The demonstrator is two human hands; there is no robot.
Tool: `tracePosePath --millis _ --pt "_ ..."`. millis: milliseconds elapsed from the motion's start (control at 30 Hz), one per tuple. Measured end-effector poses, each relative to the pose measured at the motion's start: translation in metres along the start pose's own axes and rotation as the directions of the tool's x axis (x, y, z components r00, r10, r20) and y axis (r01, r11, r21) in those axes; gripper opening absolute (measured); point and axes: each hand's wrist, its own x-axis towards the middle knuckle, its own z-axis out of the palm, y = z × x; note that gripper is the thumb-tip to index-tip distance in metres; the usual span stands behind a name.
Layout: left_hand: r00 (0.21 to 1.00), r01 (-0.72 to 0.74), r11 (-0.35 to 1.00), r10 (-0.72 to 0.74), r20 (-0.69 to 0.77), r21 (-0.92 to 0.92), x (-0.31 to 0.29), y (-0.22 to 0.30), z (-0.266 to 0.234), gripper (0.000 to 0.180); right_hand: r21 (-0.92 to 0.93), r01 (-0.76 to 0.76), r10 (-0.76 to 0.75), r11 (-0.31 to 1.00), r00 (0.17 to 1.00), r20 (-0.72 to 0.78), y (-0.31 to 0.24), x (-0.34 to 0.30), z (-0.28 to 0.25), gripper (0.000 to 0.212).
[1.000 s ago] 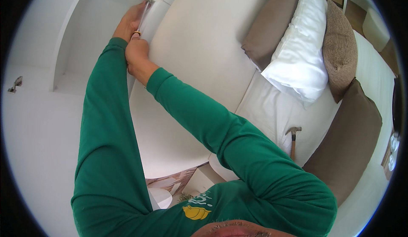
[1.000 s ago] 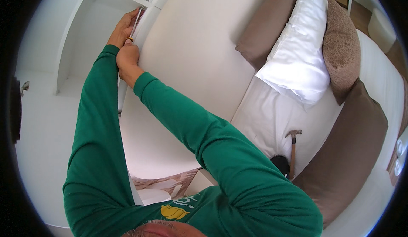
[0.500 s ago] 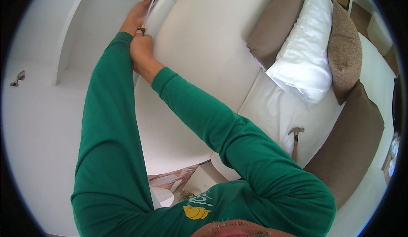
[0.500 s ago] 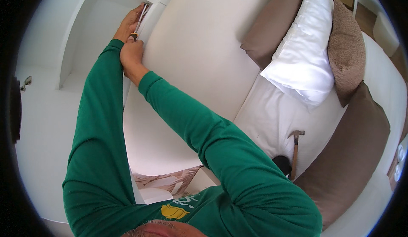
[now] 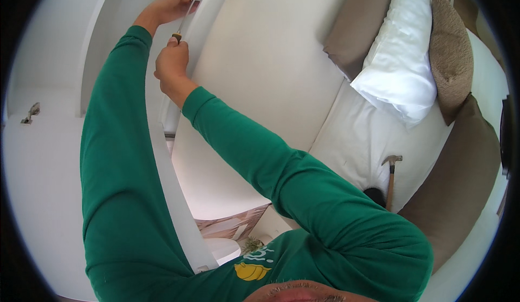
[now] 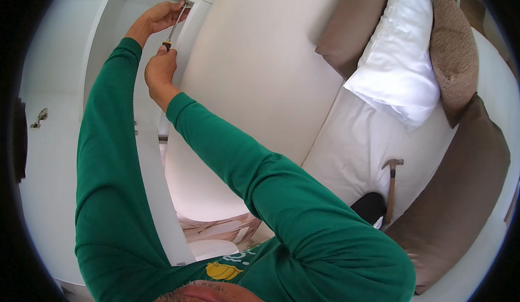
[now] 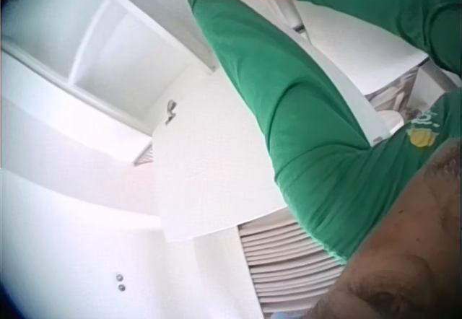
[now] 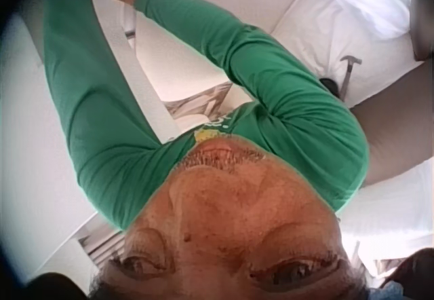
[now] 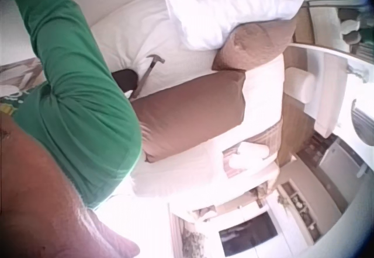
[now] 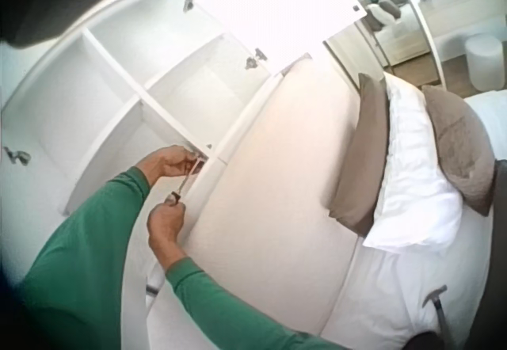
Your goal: The person is assembling a white wall-mounted shelf unit in a bedroom. They use a screwdriver to tighten screws into the back of the shelf and a hammer to tap the unit into place against the wall. The person works on multiple sections of the shelf, securing them to the wall.
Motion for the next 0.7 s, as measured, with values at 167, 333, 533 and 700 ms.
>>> tracePosePath --millis 167,333,533,700 --pt "0.991 -0.003 0.994 0.017 0.13 -0.105 -0.018 0.016 0.0 0.054 0.22 -0.042 0.054 0.975 0.997 -0.047 0.007 0.006 0.024 0.034" --pt "1.0 -0.023 0.933 0.029 -0.012 0.36 -0.008 0.013 0.001 0.068 0.233 -0.009 0.033 0.973 0.995 -0.099 0.012 0.009 0.021 0.03" --pt "0.999 -0.028 0.929 0.018 0.03 0.369 0.005 0.003 -0.002 0.065 0.321 0.013 -0.021 0.947 1.0 0.022 0.007 0.001 0.01 0.028" --pt "0.996 0.008 0.983 -0.023 0.082 0.183 0.006 0.007 -0.008 0.067 0.243 0.083 -0.081 0.966 0.997 -0.019 -0.001 -0.013 -0.002 0.024"
